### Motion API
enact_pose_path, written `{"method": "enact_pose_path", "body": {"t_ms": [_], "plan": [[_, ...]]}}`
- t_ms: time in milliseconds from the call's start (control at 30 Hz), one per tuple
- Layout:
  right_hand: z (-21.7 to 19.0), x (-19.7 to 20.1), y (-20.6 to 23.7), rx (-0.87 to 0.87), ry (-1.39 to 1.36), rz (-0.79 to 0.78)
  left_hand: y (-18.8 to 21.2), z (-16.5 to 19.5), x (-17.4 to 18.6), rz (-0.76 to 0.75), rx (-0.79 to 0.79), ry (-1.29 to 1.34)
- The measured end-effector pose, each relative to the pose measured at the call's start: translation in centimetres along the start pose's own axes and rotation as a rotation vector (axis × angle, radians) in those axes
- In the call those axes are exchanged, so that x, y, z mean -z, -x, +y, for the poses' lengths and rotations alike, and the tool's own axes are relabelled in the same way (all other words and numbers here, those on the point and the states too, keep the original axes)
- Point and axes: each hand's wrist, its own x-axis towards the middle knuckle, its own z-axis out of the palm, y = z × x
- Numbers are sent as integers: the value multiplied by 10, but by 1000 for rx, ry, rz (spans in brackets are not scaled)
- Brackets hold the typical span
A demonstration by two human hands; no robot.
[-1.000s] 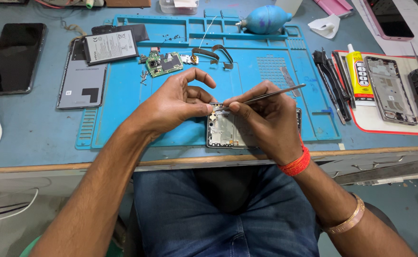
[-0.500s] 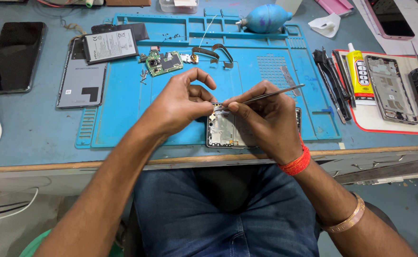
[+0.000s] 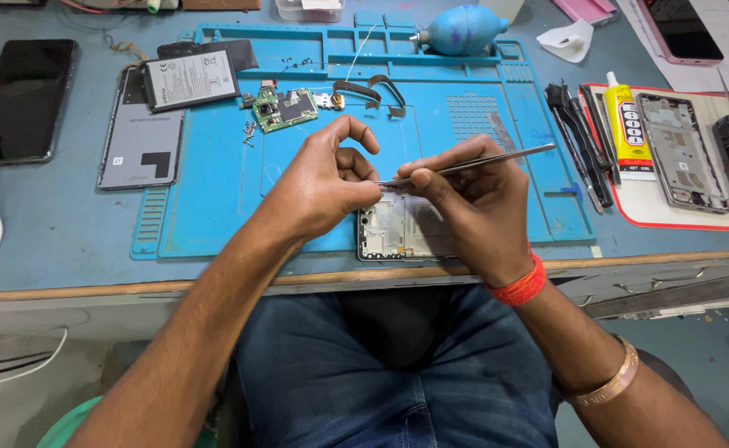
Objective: The person repairs a disassembled smartphone at a workbench. They use tweezers and a pry tool to work on the phone's frame and midframe, handle small components, apply liquid from a bottle onto a wipe, and finally lift and reposition the motherboard with both hands.
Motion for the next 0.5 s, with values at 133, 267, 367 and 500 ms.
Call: {"method": "enact_pose_path", "body": {"t_ms": [133, 267, 367, 500], "plan": [[1, 0, 1, -20, -7, -9, 1, 2, 1, -21, 16, 25], [2, 0, 0, -25, 3, -10, 1, 6, 7, -31, 52, -12], [2, 0, 0, -21, 23, 1, 0, 7, 8, -30, 74, -31], [1, -1, -2, -1, -3, 20, 0, 5, 8, -37, 62, -6]]}}
